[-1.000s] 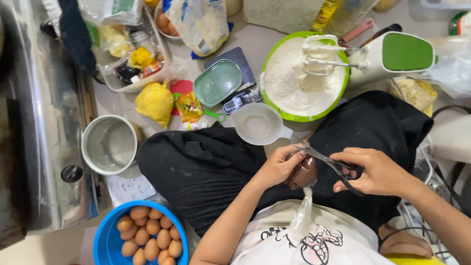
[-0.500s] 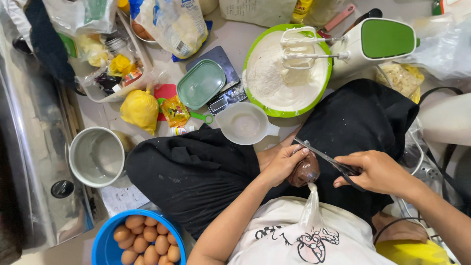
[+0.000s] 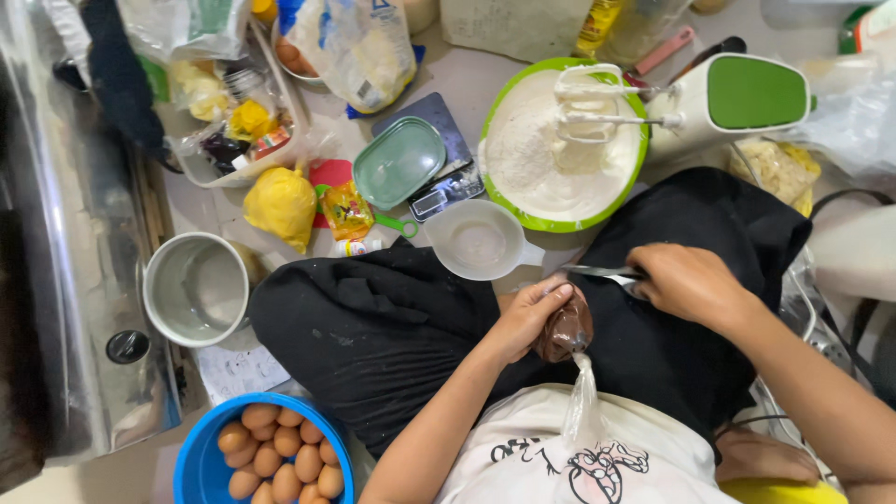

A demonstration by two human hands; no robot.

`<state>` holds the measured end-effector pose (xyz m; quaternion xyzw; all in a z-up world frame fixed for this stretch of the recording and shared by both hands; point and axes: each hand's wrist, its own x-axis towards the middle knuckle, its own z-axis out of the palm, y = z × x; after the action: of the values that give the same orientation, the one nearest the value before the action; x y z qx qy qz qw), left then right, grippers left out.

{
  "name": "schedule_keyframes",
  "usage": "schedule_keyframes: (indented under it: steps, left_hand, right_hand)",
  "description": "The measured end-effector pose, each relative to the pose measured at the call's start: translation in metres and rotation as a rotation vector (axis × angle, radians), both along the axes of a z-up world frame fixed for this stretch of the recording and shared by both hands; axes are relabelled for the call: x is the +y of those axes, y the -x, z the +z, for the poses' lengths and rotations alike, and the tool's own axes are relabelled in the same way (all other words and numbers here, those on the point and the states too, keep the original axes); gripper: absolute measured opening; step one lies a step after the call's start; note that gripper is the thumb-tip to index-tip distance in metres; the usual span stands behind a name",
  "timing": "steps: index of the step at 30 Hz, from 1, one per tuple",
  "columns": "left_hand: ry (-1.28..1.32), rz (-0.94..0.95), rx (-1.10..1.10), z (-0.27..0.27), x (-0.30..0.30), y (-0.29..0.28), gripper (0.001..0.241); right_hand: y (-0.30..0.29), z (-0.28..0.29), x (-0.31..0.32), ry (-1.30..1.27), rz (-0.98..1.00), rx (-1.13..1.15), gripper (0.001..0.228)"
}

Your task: The person measures flour onto a digital scale, adds it to a bowl of whipped batter, and then prepares a chocolate mixture by cutting open a plastic bag and squeezing the contents into a measuring cup.

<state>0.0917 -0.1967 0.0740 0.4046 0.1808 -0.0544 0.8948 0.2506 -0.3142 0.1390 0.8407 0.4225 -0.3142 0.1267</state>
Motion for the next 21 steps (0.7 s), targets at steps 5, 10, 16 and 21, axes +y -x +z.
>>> schedule_keyframes:
  steps: [5, 10, 16, 21]
  left_hand:
    - [-0.002, 0.257, 0.065, -0.024, 0.003, 0.007, 0.02]
    - [-0.133, 0.282, 0.056, -0.024, 0.015, 0.015, 0.022]
    - [-0.199, 0.283, 0.017, -0.019, 0.017, 0.015, 0.034]
    - [-0.452, 0.183, 0.093, 0.01, 0.018, 0.005, 0.044]
  right_hand:
    - [0.006, -0.045, 0.01, -0.153, 0.197, -0.103, 0.029]
    - [0.005, -0.088, 0.003, -0.162, 0.356, -0.261, 0.03]
    - [0.024, -0.078, 0.013, -0.374, 0.32, -0.32, 0.034]
    - [0.055, -0.037, 0.03, -0.775, -0.878, 1.206, 0.053]
